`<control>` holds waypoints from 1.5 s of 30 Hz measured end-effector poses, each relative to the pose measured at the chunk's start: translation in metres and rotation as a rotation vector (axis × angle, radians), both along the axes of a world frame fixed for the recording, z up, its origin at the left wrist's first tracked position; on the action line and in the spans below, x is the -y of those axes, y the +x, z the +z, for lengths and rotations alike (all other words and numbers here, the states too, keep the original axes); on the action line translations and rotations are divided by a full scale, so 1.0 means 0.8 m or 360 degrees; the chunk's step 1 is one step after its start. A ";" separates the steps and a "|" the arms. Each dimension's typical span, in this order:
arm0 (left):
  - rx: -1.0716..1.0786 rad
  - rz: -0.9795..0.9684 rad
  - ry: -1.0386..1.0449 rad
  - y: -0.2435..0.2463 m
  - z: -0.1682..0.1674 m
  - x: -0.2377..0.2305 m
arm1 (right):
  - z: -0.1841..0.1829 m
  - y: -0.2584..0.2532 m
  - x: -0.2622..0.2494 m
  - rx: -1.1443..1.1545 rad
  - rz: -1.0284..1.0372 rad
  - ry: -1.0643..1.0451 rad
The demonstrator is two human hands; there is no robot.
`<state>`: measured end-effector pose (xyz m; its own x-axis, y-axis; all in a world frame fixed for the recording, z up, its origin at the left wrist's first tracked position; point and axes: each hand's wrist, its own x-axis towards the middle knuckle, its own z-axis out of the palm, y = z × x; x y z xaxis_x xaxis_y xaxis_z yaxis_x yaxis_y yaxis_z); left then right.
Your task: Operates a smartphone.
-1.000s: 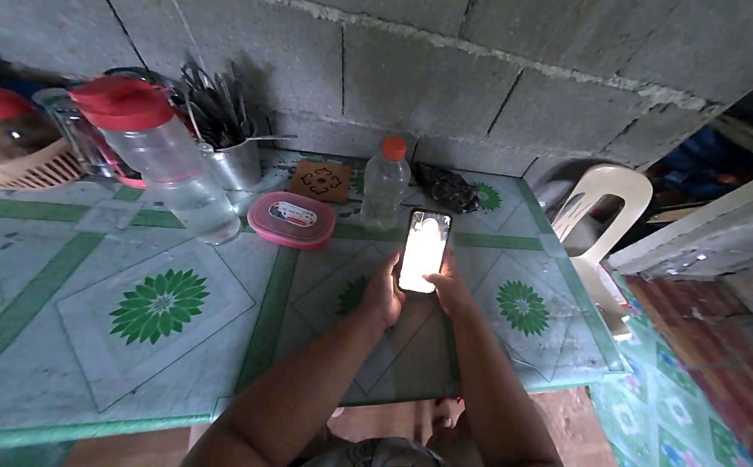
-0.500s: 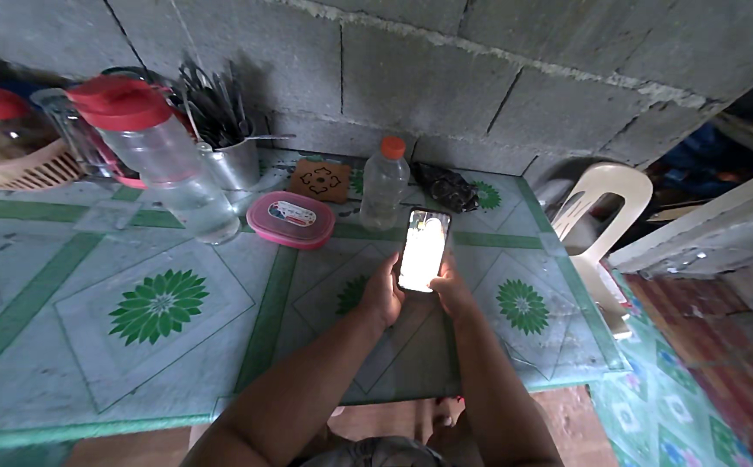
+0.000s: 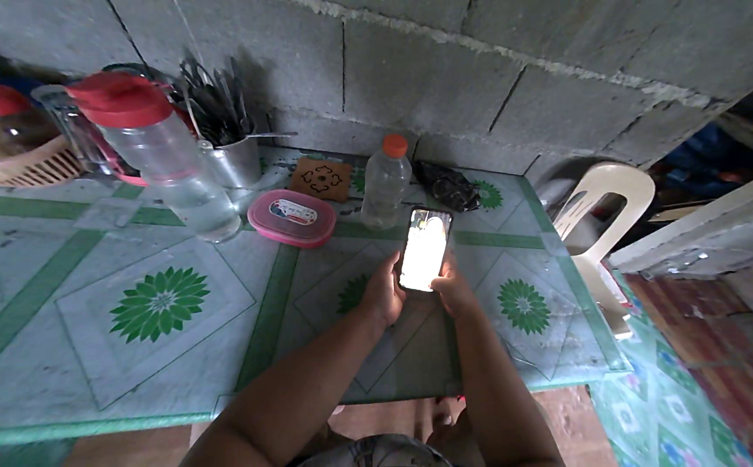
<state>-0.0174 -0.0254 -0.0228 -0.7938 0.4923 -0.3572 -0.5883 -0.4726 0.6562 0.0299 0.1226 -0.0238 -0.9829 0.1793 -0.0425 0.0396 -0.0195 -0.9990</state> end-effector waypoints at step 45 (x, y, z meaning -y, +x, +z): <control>0.0013 0.0006 0.0032 0.000 0.001 0.000 | 0.001 0.001 0.004 -0.0053 -0.0034 -0.0055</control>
